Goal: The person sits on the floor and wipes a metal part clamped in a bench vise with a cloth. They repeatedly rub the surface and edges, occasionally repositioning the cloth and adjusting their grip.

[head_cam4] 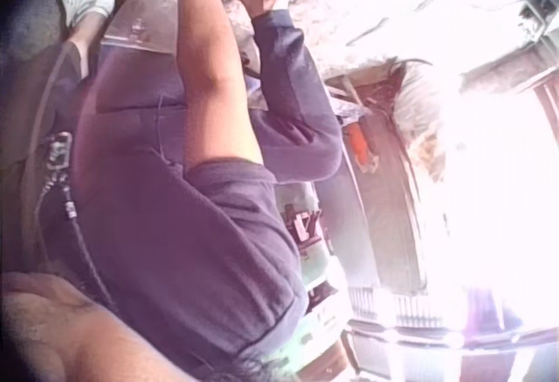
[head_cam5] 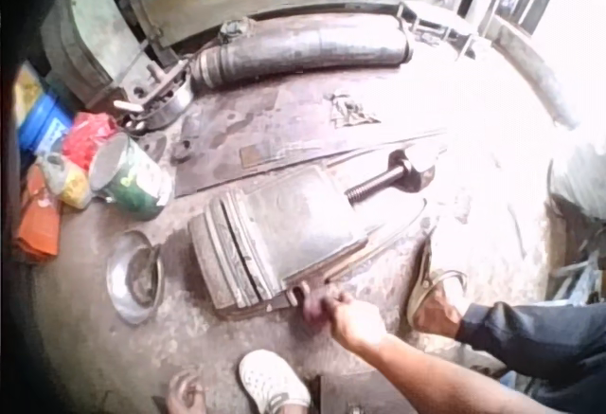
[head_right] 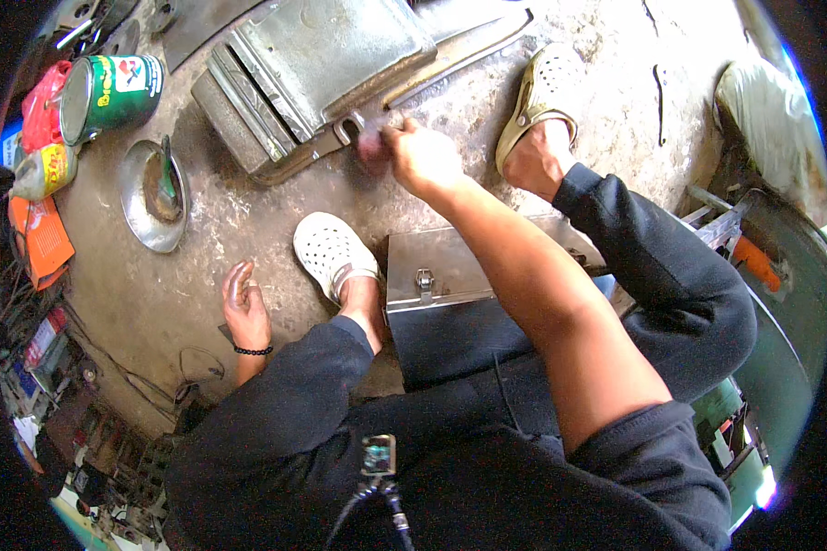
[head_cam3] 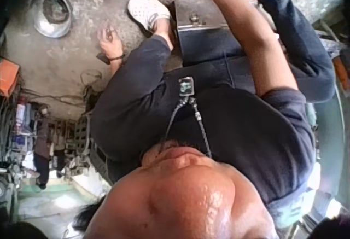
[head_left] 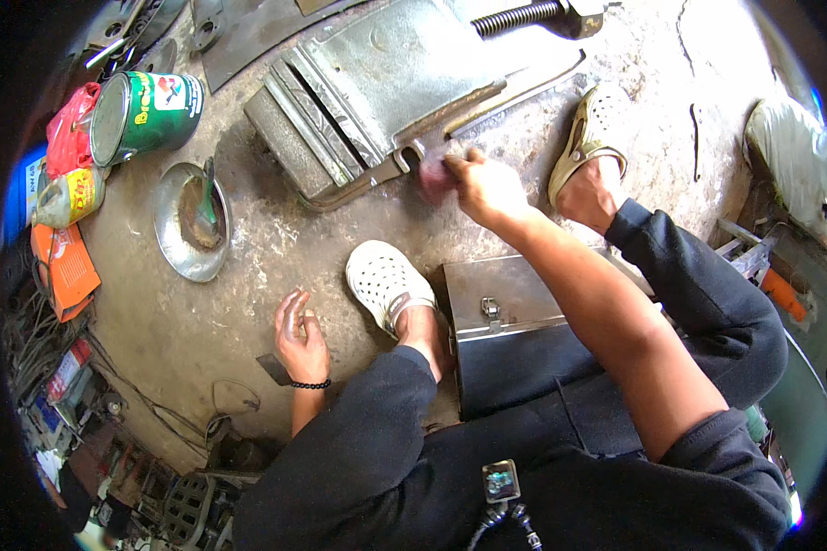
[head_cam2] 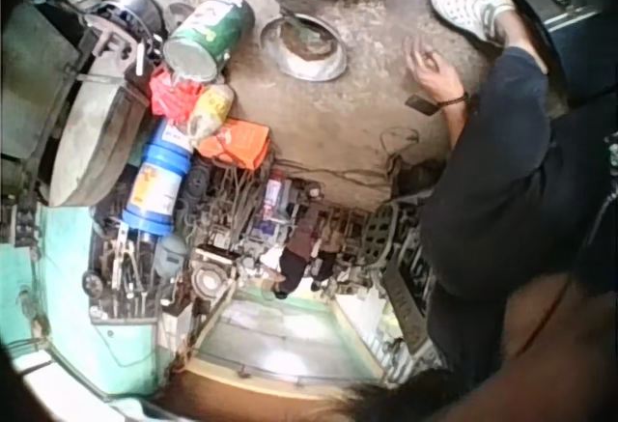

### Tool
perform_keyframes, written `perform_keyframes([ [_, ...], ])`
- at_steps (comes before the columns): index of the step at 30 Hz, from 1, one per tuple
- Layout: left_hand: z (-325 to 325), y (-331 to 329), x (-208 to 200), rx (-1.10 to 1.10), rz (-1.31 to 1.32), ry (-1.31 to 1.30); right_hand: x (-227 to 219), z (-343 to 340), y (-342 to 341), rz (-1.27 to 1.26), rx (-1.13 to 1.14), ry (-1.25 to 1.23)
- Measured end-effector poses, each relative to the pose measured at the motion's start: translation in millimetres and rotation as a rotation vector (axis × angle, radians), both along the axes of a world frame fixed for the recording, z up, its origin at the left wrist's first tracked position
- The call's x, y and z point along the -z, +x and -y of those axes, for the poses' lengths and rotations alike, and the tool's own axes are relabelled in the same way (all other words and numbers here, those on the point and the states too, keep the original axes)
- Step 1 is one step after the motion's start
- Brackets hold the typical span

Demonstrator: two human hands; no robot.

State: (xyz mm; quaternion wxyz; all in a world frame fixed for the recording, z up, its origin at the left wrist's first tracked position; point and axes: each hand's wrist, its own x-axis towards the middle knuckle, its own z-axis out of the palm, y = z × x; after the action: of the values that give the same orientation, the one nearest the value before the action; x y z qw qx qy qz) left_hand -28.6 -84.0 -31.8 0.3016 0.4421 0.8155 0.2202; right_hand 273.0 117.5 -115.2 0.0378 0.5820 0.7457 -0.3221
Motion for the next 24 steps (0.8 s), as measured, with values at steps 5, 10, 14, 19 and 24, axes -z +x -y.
perform_keyframes([
  [5, -0.5, 9.0, 3.5, 0.044, 0.045, -0.04, -3.1, 0.6, -18.6, -0.148, 0.366, 0.194],
  [10, -1.6, 15.7, -4.0, 0.05, 0.105, -0.052, 4.9, 11.5, -38.2, -0.127, 0.188, 0.094],
  [14, -5.4, 15.4, -4.3, 0.047, 0.069, -0.089, 8.9, 10.5, -6.7, -0.244, 0.328, -0.014],
  [19, -4.6, 11.1, 0.2, 0.05, 0.037, -0.005, 12.3, 6.8, -12.7, -0.301, 0.768, 0.351],
  [24, 0.7, 5.1, 2.4, 0.031, 0.071, 0.003, 17.1, -10.8, -9.7, -0.07, 0.547, 0.467],
])
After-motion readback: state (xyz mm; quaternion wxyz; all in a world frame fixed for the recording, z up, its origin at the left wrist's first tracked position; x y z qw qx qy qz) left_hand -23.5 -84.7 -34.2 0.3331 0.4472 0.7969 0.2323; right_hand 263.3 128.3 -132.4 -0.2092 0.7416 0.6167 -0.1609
